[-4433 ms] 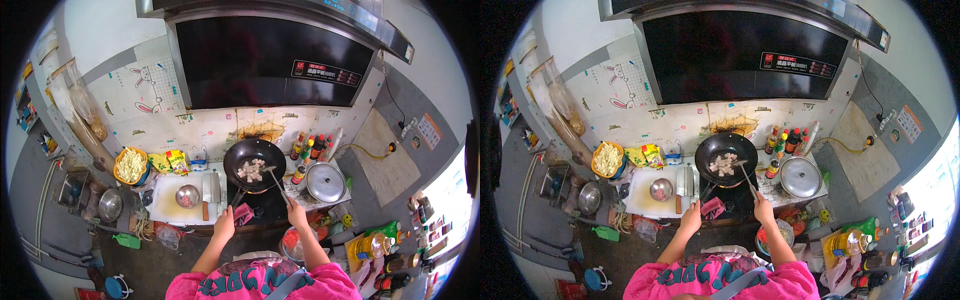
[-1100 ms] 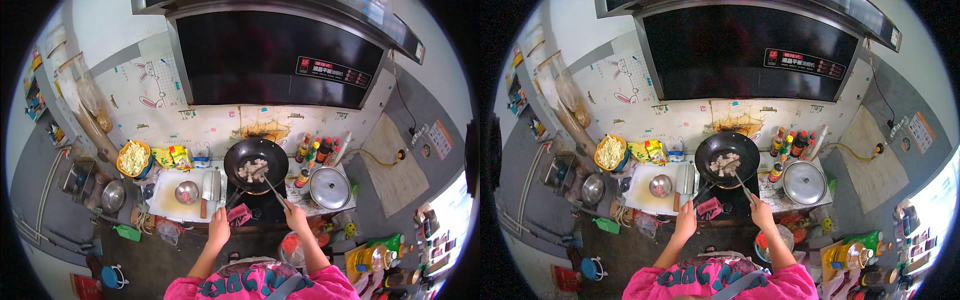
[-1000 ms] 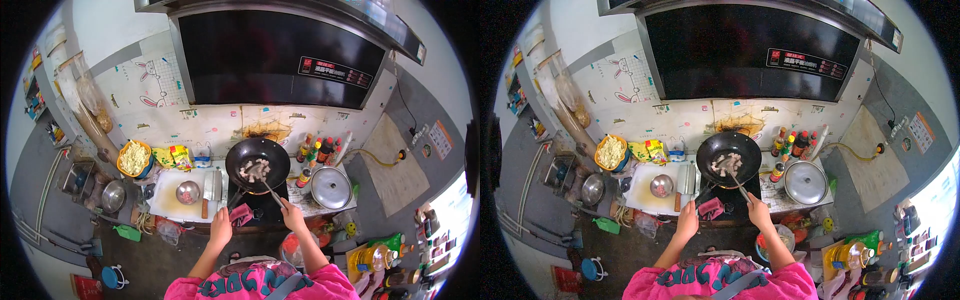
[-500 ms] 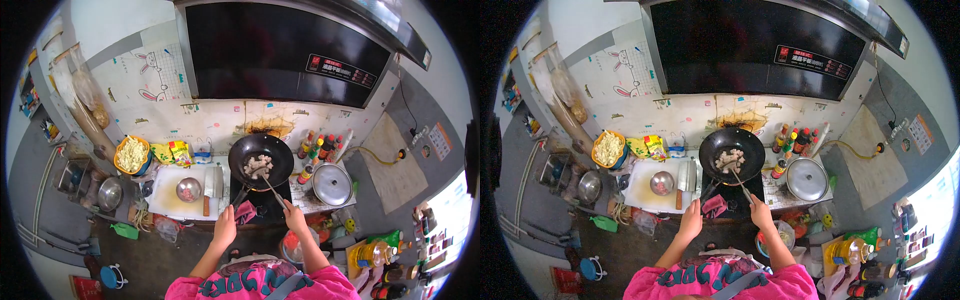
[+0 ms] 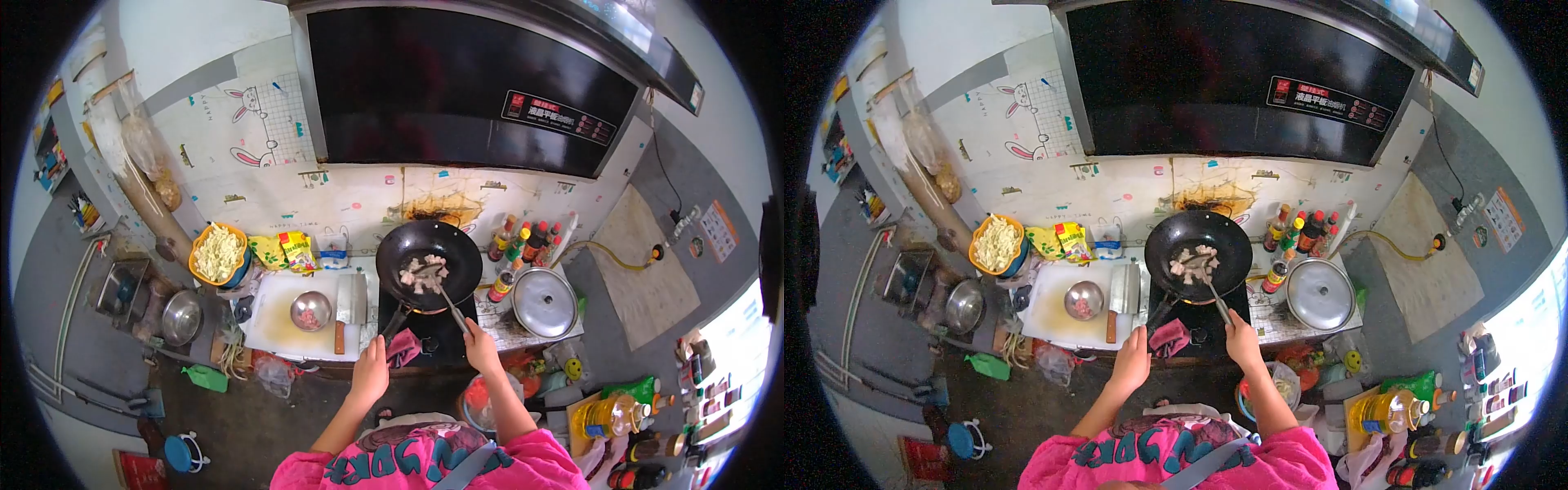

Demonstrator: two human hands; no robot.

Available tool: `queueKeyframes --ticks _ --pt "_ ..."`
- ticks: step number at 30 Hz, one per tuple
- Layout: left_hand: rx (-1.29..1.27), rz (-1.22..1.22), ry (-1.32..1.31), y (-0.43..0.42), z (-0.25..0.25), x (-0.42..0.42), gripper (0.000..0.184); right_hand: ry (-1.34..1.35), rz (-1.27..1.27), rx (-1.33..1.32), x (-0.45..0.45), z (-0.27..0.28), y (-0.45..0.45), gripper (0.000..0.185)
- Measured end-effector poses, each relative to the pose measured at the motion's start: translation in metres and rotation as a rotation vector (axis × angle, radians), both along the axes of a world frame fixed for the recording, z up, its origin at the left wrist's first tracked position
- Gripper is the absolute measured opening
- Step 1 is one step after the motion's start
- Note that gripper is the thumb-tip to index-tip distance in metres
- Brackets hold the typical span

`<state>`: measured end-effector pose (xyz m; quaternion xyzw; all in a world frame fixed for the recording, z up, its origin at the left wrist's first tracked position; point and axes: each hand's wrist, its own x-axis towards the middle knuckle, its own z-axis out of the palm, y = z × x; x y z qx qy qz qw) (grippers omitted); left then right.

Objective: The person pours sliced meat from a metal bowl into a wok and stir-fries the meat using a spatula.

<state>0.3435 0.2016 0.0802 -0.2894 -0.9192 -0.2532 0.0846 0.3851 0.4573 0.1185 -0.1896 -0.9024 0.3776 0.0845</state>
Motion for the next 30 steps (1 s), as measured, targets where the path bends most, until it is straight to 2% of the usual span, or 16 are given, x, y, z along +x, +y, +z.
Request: queueKeyframes --ticks 5,12,15,25,30 --pt "-0.025 0.009 0.002 0.002 0.0 0.0 0.056 0.085 0.005 -0.028 -0.01 -0.014 -0.001 0.036" --pt "-0.036 0.017 -0.014 0.004 0.004 0.0 0.057 0.07 0.028 -0.032 -0.002 -0.012 0.0 0.036" --pt "-0.035 0.019 -0.014 0.004 0.007 0.002 0.057 0.155 0.062 -0.028 -0.003 -0.009 -0.004 0.036" --pt "-0.051 0.022 0.006 0.004 0.004 0.002 0.057 0.057 0.068 0.009 -0.025 -0.037 -0.007 0.039" --pt "-0.062 0.025 -0.025 0.004 0.005 0.001 0.058 0.049 0.053 0.008 -0.024 -0.027 -0.004 0.038"
